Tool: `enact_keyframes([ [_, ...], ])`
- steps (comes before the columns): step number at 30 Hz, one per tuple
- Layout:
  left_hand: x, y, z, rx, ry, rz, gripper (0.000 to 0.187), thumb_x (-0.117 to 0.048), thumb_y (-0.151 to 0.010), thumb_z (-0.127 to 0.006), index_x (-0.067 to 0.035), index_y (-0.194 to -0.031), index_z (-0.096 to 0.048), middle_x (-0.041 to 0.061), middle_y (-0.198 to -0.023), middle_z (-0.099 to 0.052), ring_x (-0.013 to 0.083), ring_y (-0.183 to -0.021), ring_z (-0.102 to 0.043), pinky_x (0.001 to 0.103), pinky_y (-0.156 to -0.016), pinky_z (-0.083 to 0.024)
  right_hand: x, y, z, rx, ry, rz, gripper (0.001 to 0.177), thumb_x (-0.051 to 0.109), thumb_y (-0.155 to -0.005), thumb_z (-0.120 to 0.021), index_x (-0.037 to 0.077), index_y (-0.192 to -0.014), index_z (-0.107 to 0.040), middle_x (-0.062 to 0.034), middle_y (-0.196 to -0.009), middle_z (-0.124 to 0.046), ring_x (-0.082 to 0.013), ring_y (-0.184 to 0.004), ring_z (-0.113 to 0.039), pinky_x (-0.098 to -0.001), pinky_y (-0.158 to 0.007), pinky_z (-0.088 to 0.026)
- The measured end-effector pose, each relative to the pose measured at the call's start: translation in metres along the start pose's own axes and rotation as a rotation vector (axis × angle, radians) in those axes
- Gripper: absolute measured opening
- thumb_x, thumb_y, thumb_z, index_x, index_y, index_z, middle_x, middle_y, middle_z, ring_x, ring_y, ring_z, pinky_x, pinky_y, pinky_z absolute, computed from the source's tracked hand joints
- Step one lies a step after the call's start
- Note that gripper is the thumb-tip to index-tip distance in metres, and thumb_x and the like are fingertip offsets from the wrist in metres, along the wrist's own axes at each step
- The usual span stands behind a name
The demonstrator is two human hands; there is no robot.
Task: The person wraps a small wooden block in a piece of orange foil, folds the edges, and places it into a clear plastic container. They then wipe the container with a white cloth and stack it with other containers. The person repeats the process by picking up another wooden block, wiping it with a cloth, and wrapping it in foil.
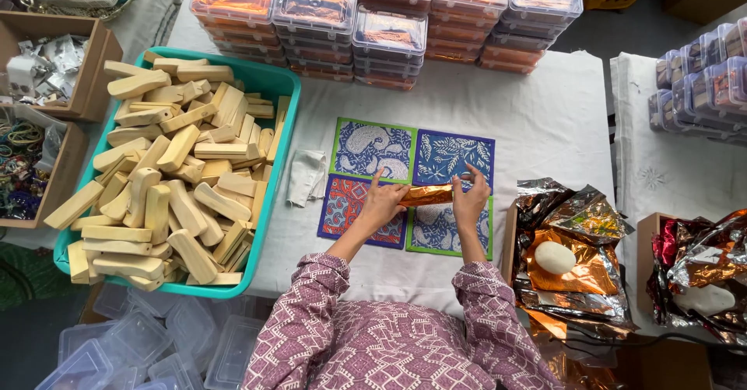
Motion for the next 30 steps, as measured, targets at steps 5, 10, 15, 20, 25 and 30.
enact_keyframes([
  [5, 0.005, 0.003, -0.008, 0.031, 0.001, 0.025, 0.062, -0.03, -0.076, -0.085, -0.013, -0.134, -0.067, 0.006, -0.112, -0.074, 0.0219, -0.098, -0.072, 0.054, -0.125, -0.014, 0.082, 0.024, -0.003, 0.131, 0.114, 0.334, 0.049, 0.021, -0.083, -0.083, 0.013, -0.129, -0.066, -0.0065, -0.118, -0.066, -0.0278, -0.117, -0.053, -0.0438, -0.106, -0.039],
  [10, 0.009, 0.002, -0.015, 0.066, -0.01, 0.042, 0.056, -0.028, -0.078, -0.085, -0.014, -0.13, -0.069, 0.005, -0.105, -0.075, 0.0231, -0.095, -0.073, 0.055, -0.126, -0.013, 0.112, 0.059, -0.035, 0.454, 0.242, 0.606, 0.077, 0.021, -0.063, -0.088, 0.017, -0.134, -0.06, -0.0056, -0.126, -0.064, -0.0323, -0.13, -0.045, -0.0503, -0.108, -0.033],
  [15, 0.006, 0.002, -0.013, 0.089, -0.027, 0.03, 0.054, -0.031, -0.076, -0.085, -0.014, -0.125, -0.07, 0.004, -0.103, -0.075, 0.0235, -0.094, -0.073, 0.056, -0.125, -0.011, 0.083, 0.062, -0.049, 0.508, 0.432, 0.694, 0.082, 0.012, -0.076, -0.082, 0.022, -0.151, -0.052, 0.0012, -0.133, -0.062, -0.0274, -0.137, -0.045, -0.0482, -0.114, -0.034],
  [20, 0.008, 0.003, -0.012, 0.104, -0.054, 0.024, 0.062, -0.031, -0.074, -0.086, -0.015, -0.131, -0.068, 0.004, -0.103, -0.074, 0.022, -0.096, -0.073, 0.056, -0.125, -0.011, 0.075, 0.044, -0.039, 0.587, 0.529, 0.571, 0.08, 0.021, -0.068, -0.087, 0.025, -0.142, -0.055, 0.0006, -0.133, -0.058, -0.0296, -0.139, -0.04, -0.0499, -0.114, -0.031],
  [25, 0.002, -0.004, -0.009, 0.053, 0.002, 0.025, 0.062, -0.031, -0.075, -0.086, -0.014, -0.132, -0.068, 0.004, -0.107, -0.074, 0.0214, -0.1, -0.071, 0.057, -0.125, -0.01, 0.086, 0.037, -0.045, 0.596, 0.454, 0.475, 0.106, 0.045, -0.049, -0.097, 0.016, -0.141, -0.054, -0.0109, -0.138, -0.05, -0.0384, -0.139, -0.03, -0.0607, -0.114, -0.021],
  [30, 0.001, -0.005, -0.014, 0.092, -0.005, 0.028, 0.062, -0.031, -0.077, -0.085, -0.012, -0.134, -0.066, 0.005, -0.106, -0.072, 0.0217, -0.103, -0.07, 0.058, -0.125, -0.011, 0.065, 0.037, -0.052, 0.549, 0.531, 0.564, 0.071, 0.039, -0.06, -0.092, 0.027, -0.125, -0.066, 0.0009, -0.133, -0.058, -0.0318, -0.143, -0.034, -0.0599, -0.119, -0.022],
])
Point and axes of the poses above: each hand's wrist, its own y-axis away from the middle knuckle, its own z-axis out of the back of the hand, x = y × z, the point moved 9 cm from there along -y, towards the middle knuckle
